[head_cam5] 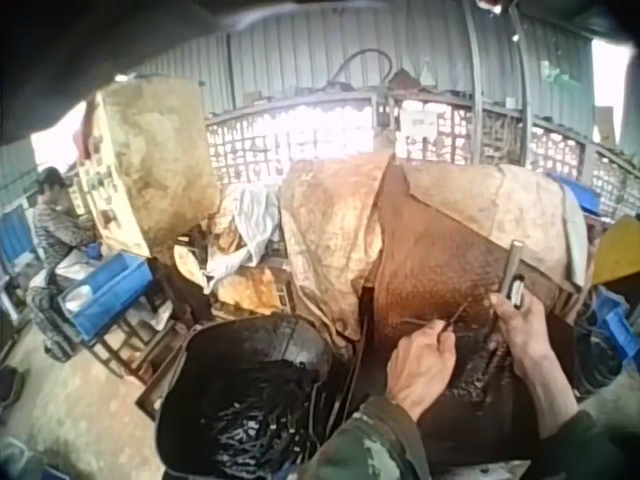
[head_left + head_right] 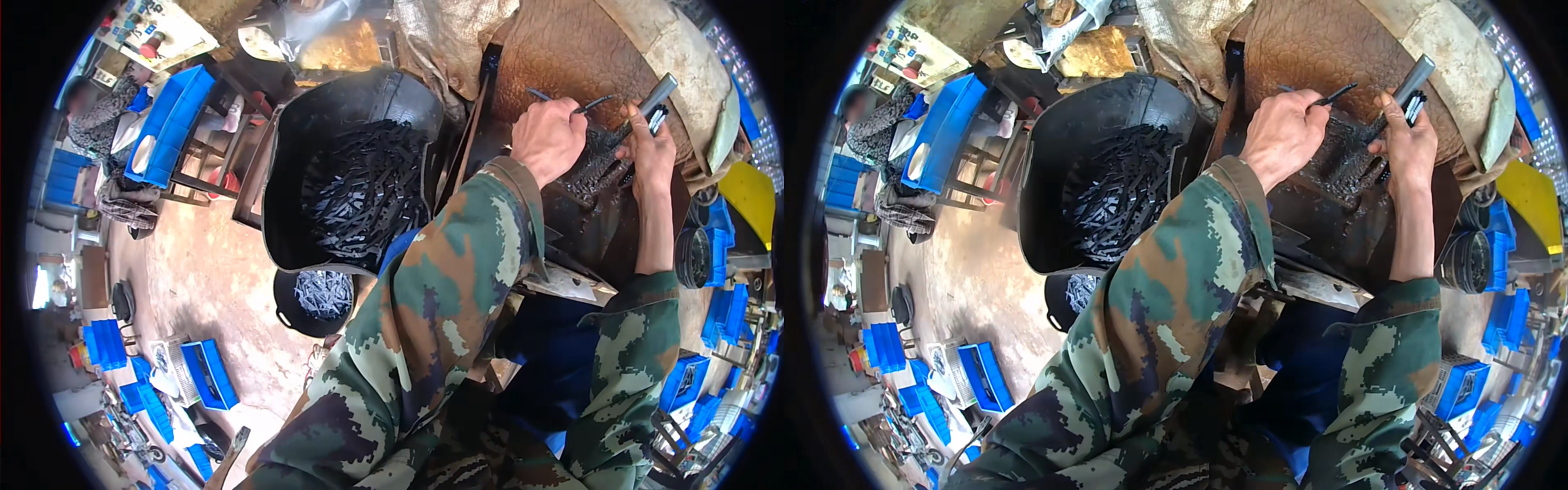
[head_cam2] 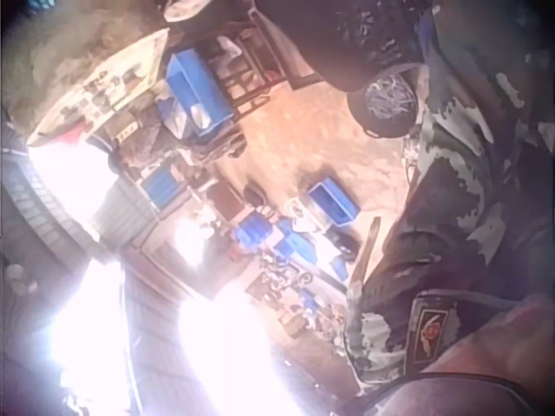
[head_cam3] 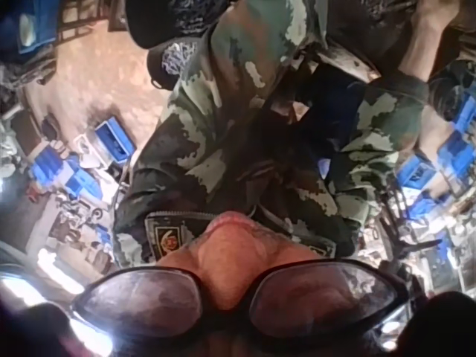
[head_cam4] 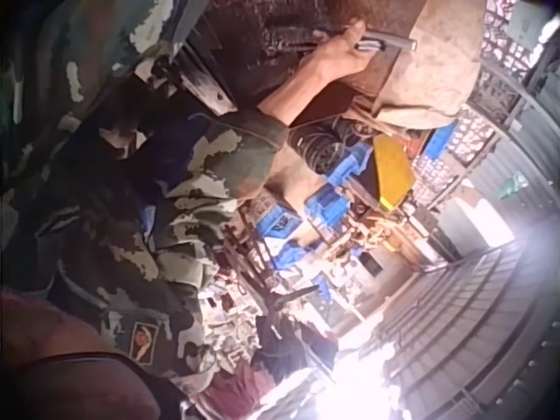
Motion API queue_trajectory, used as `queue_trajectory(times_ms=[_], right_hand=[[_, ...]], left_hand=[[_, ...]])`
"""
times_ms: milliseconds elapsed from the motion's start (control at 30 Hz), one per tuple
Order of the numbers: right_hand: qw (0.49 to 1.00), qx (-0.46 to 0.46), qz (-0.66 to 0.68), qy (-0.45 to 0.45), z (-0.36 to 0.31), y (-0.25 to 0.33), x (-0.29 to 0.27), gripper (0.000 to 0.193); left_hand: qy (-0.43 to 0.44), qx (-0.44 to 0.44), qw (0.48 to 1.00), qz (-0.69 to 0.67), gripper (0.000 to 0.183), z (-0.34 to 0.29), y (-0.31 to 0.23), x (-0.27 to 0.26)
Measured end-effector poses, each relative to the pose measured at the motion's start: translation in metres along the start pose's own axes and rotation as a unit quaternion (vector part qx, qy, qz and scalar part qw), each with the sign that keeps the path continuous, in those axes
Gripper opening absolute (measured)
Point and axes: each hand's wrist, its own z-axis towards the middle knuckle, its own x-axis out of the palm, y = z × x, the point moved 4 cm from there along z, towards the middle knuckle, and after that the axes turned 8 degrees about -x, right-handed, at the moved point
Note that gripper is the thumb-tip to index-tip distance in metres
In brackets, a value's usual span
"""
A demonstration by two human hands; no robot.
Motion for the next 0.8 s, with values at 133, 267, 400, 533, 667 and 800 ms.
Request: queue_trajectory(times_ms=[133, 267, 400, 533, 667, 800], right_hand=[[1.0, -0.014, -0.022, 0.0, 0.002, -0.003, -0.003, 0.029], [0.997, -0.024, -0.07, 0.006, 0.003, -0.005, -0.001, 0.033], [0.995, -0.03, -0.089, 0.017, 0.008, -0.003, -0.007, 0.035], [0.994, -0.035, -0.101, 0.028, 0.009, -0.007, -0.012, 0.039], [0.996, -0.039, -0.074, 0.039, 0.006, -0.003, -0.004, 0.039], [0.996, -0.036, -0.07, 0.035, 0.003, -0.003, -0.004, 0.038]], left_hand=[[0.015, -0.008, 1.0, 0.003, 0.022, -0.003, -0.003, 0.004], [0.034, 0.0, 0.999, -0.027, 0.027, 0.003, -0.002, -0.004], [0.099, 0.039, 0.993, -0.059, 0.032, 0.026, 0.008, -0.047], [0.128, -0.014, 0.991, 0.029, 0.036, 0.022, 0.024, -0.131], [0.022, -0.046, 0.953, 0.298, 0.034, 0.041, 0.123, -0.223], [0.001, -0.109, 0.92, 0.375, 0.026, 0.029, 0.199, -0.256]])
